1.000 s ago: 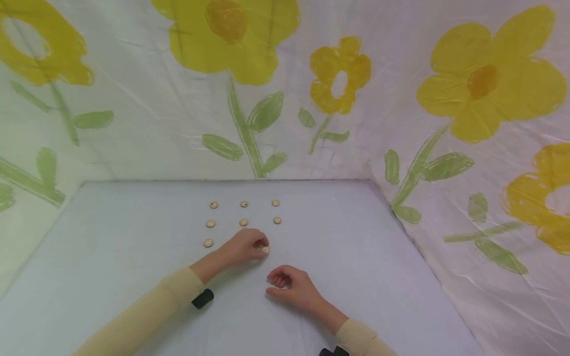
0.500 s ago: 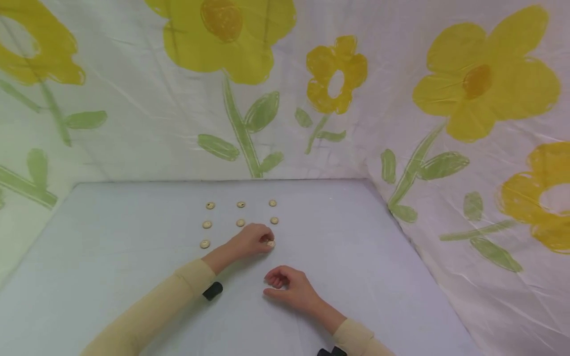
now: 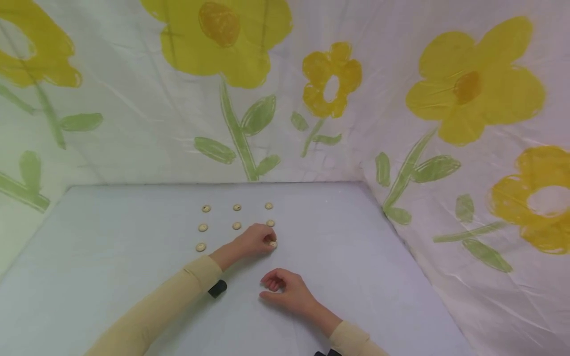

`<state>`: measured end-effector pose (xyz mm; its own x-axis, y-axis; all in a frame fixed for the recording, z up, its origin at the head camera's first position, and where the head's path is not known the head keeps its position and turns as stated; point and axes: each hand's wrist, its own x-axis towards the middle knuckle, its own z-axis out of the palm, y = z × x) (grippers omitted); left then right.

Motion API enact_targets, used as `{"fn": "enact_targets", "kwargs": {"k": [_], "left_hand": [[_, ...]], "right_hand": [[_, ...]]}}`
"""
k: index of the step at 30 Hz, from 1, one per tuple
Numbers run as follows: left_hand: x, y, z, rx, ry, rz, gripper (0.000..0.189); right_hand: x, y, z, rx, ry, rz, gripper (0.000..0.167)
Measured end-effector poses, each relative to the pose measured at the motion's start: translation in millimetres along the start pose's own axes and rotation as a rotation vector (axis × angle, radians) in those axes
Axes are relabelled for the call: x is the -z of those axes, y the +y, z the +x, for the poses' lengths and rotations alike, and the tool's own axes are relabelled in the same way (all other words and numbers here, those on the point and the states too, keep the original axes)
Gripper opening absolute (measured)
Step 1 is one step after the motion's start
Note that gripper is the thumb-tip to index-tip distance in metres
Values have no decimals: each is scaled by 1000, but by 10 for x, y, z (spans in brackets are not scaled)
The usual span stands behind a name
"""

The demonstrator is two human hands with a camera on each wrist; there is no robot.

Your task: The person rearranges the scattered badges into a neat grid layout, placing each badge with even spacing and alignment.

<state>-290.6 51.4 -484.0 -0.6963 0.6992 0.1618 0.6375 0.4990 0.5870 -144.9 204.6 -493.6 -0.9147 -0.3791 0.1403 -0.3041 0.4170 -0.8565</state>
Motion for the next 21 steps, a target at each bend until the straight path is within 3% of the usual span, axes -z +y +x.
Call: {"fn": "enact_targets", "kwargs": {"k": [6,16,21], "left_hand": [[-40,-44,-6,-4,2,5,6],[-40,-32,13,14,-13,-14,6],[-42,-17,26,-7,-15,15,5]], "right_hand": [[4,-127,-4,-3,-18,3,26],[11,-115,-9,5,-16,-2,26],[11,-55,3,15,-8,-5,26]]}}
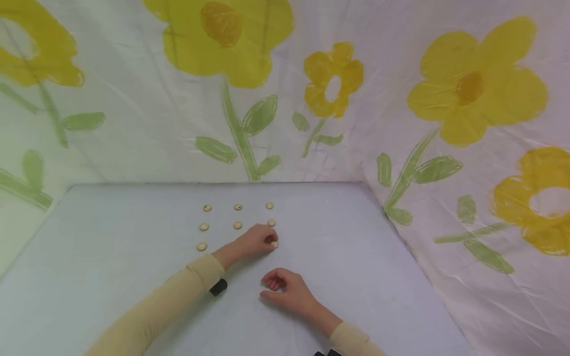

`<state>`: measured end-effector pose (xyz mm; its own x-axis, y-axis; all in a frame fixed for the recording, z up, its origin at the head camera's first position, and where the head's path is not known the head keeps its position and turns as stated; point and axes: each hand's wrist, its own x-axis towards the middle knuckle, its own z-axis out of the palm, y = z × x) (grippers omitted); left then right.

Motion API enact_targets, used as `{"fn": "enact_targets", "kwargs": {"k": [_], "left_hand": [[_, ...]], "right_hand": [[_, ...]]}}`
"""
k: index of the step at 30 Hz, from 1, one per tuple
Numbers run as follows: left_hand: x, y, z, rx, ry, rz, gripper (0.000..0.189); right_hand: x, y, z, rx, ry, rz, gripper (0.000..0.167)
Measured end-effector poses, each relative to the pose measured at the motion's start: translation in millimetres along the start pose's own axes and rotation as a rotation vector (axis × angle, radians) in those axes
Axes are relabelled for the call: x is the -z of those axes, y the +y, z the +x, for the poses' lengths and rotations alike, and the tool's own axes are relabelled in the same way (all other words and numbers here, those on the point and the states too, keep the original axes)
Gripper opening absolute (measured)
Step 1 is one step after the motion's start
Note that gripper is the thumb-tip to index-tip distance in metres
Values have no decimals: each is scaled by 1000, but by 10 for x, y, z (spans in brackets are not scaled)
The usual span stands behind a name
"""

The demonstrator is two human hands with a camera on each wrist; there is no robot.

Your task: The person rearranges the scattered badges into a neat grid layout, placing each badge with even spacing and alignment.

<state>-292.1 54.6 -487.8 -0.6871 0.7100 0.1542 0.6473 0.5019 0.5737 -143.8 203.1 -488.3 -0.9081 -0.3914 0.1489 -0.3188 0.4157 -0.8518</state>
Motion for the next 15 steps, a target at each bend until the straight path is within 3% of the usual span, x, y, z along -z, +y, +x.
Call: {"fn": "enact_targets", "kwargs": {"k": [7,15], "left_hand": [[54,-23,-124,-9,45,50,26],[191,-13,-420,0,76,102,58]], "right_hand": [[-4,267,68,2,0,-35,27],[159,252,108,76,3,-106,25]]}}
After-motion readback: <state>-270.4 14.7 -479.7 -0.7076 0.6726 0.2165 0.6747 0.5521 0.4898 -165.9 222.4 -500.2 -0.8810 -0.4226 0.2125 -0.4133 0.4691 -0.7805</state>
